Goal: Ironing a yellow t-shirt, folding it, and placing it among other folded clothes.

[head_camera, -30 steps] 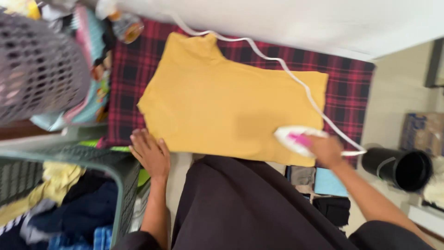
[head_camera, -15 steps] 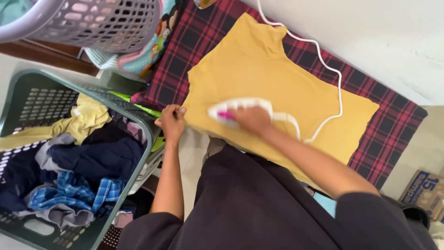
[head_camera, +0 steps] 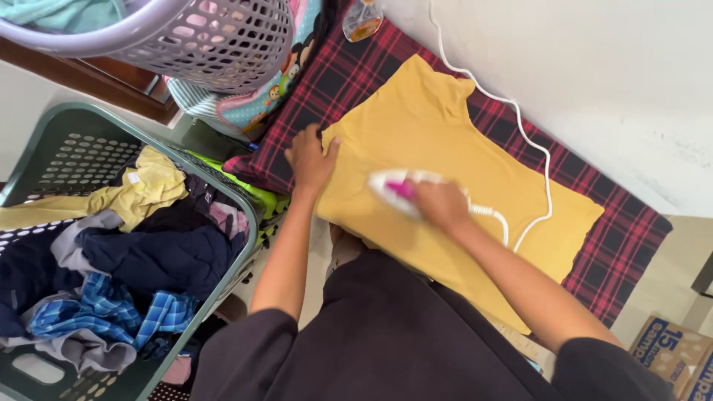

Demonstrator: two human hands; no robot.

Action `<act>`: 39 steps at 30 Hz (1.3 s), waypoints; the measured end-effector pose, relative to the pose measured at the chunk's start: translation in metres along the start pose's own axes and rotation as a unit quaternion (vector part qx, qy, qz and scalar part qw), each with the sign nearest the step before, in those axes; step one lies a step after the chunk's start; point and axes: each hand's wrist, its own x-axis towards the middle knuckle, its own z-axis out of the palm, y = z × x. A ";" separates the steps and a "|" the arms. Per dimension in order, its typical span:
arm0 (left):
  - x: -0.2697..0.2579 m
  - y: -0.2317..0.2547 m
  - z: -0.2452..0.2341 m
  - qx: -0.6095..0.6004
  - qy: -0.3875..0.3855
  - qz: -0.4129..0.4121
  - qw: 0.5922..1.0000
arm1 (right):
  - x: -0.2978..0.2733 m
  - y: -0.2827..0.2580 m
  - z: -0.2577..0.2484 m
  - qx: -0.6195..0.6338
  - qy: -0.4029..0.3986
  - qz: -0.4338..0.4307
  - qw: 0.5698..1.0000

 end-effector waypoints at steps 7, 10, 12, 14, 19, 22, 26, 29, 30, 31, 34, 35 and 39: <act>0.028 -0.005 0.011 -0.043 -0.049 -0.079 0.995 | 0.044 -0.017 0.000 0.063 0.078 -0.072 0.992; 0.027 -0.011 0.016 -0.195 -0.023 -0.151 0.969 | 0.077 -0.019 -0.024 0.039 0.030 -0.074 0.996; 0.028 -0.016 0.021 -0.178 -0.010 -0.141 0.974 | 0.116 -0.014 -0.037 0.011 0.058 0.011 0.998; 0.028 -0.016 0.023 -0.163 0.012 -0.110 0.980 | 0.137 -0.014 -0.044 0.036 0.069 0.052 0.996; 0.017 -0.017 0.021 -0.057 0.051 -0.003 0.997 | 0.086 -0.017 0.005 0.082 0.074 0.140 0.984; 0.021 0.007 0.024 -0.031 0.009 -0.023 0.999 | -0.009 -0.007 0.043 0.012 -0.012 0.113 0.993; -0.017 0.065 0.046 0.056 0.083 -0.050 0.994 | -0.109 0.107 0.111 0.037 0.044 0.147 0.987; -0.063 0.092 0.101 -0.033 0.029 0.122 0.992 | -0.126 0.178 0.079 -0.009 0.012 0.333 0.943; -0.084 0.095 0.121 -0.119 -0.079 0.262 0.955 | -0.127 0.191 0.054 0.017 0.057 0.415 0.908; -0.096 0.110 0.118 -0.122 -0.089 0.266 0.952 | -0.149 0.196 0.063 0.019 0.054 0.425 0.904; -0.114 0.146 0.117 0.040 -0.207 0.338 0.917 | -0.201 0.182 0.120 0.000 -0.024 0.385 0.922; -0.116 0.147 0.119 0.034 -0.231 0.346 0.909 | -0.231 0.169 0.153 -0.008 -0.050 0.369 0.928; -0.122 0.144 0.117 0.093 -0.256 0.375 0.886 | -0.272 0.035 0.077 0.111 0.060 0.186 0.974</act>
